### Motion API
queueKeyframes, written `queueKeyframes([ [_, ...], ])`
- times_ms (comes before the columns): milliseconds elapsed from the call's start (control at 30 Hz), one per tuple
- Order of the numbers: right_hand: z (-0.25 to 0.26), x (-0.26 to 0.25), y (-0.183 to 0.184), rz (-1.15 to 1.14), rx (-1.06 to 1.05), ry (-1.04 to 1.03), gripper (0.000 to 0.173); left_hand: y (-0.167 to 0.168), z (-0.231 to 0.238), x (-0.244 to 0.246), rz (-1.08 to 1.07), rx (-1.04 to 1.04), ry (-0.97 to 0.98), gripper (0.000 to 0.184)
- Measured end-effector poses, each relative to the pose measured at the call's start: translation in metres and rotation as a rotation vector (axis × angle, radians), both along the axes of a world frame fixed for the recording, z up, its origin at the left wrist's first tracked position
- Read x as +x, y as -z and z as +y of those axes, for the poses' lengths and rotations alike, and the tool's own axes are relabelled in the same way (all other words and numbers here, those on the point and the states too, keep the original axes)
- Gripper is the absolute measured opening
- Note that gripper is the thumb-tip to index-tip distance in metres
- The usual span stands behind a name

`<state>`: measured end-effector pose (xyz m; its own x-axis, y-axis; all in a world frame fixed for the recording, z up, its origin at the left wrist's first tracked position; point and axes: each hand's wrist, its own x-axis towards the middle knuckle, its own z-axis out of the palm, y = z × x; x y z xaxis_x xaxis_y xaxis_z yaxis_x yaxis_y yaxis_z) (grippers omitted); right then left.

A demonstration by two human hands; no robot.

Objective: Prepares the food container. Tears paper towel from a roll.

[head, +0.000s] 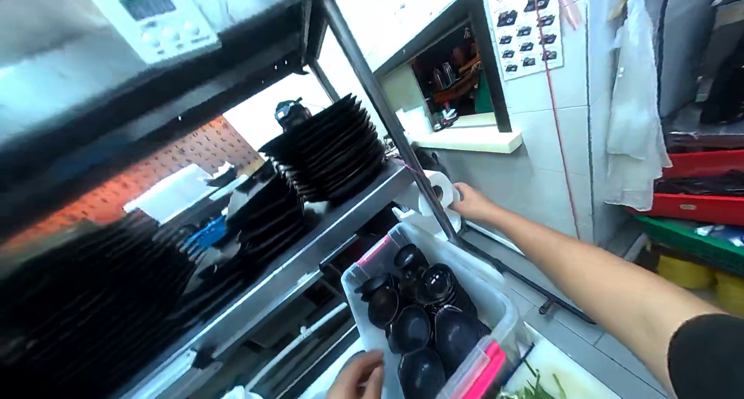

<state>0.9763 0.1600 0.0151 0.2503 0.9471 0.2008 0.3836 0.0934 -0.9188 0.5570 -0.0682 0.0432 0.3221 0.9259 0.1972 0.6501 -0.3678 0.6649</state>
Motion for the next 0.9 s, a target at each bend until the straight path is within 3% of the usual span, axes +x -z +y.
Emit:
queueKeyframes([
  [133, 0.029, 0.006, -0.016, -0.227, 0.105, 0.018, 0.029, -0.029, 0.091, 0.089, 0.102, 0.016, -0.005, 0.047],
  [267, 0.018, 0.038, -0.030, -0.309, 0.049, 0.158, 0.031, -0.046, 0.152, 0.158, 0.016, 0.090, -0.102, 0.063],
  [433, -0.009, 0.079, -0.030, -0.549, 0.004, 0.278, 0.028, -0.049, 0.187, 0.202, -0.064, 0.119, -0.191, 0.078],
  [667, -0.062, 0.106, -0.024, -0.724, -0.043, 0.360, 0.022, -0.049, 0.199, 0.222, 0.015, 0.174, -0.200, 0.049],
  [900, -0.093, 0.087, -0.014, -0.855, -0.089, 0.365, 0.015, -0.052, 0.201, 0.216, 0.165, 0.220, -0.214, 0.051],
])
